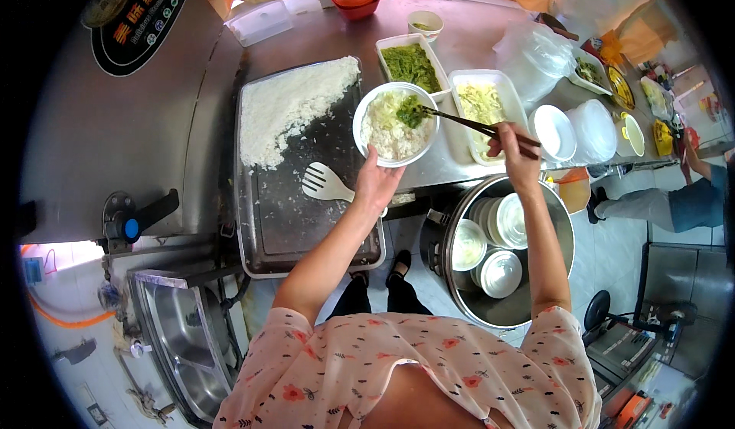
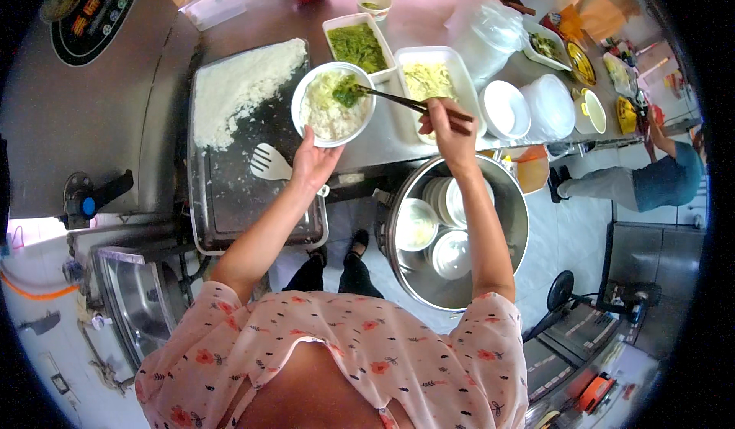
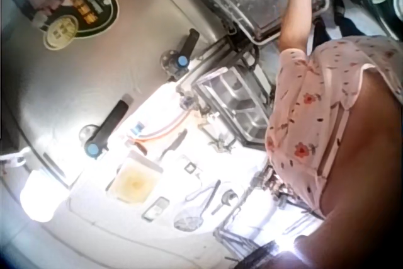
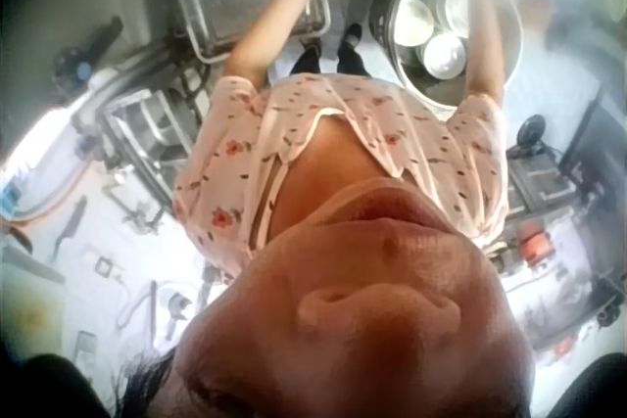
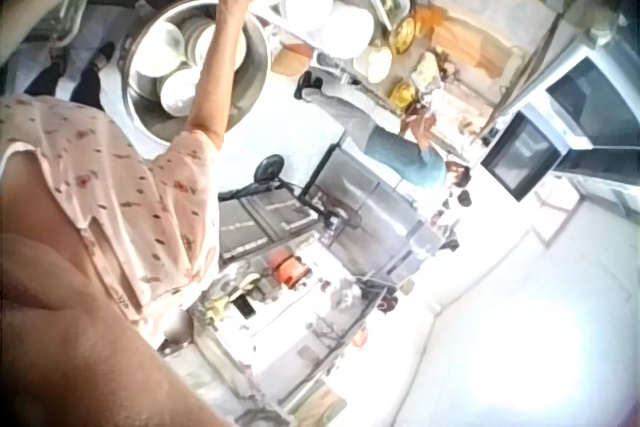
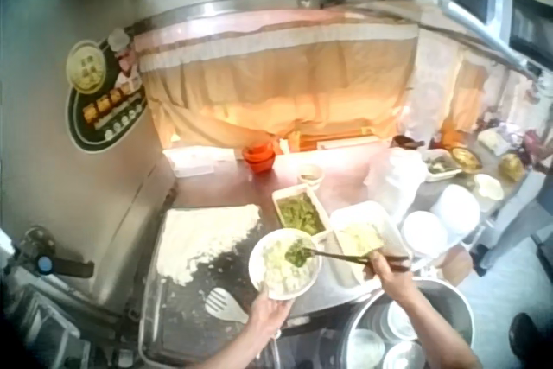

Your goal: The person scoops white rice from a large tray into a bowl using a spatula, then adds shredded cabbage and a green vegetable using chopsticks. This process is repeated for multiple bowls, which are placed into a large metal pot.

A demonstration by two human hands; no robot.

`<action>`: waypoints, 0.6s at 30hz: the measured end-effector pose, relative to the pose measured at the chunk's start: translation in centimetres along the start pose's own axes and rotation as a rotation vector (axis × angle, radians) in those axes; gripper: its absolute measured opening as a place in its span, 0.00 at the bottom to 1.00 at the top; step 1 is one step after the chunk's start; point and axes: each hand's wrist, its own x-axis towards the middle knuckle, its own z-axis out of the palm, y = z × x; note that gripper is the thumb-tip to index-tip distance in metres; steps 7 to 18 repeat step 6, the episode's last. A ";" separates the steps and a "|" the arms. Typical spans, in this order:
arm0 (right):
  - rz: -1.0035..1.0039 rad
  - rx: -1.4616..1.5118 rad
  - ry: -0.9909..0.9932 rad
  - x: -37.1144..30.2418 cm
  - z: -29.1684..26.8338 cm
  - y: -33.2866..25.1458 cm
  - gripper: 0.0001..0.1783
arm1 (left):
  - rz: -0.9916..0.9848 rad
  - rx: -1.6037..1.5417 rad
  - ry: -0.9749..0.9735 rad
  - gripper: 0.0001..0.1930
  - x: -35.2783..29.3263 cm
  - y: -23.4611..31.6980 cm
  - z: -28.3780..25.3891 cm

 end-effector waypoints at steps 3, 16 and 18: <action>0.048 0.009 0.059 -0.5 -0.2 0.9 0.13 | -0.004 -0.013 0.003 0.25 -0.5 -0.7 0.1; 0.069 0.065 0.063 -0.7 -2.0 1.4 0.12 | 0.002 -0.050 -0.009 0.25 -0.7 -1.1 -0.6; 0.069 0.065 0.063 -0.7 -2.0 1.4 0.12 | 0.002 -0.050 -0.009 0.25 -0.7 -1.1 -0.6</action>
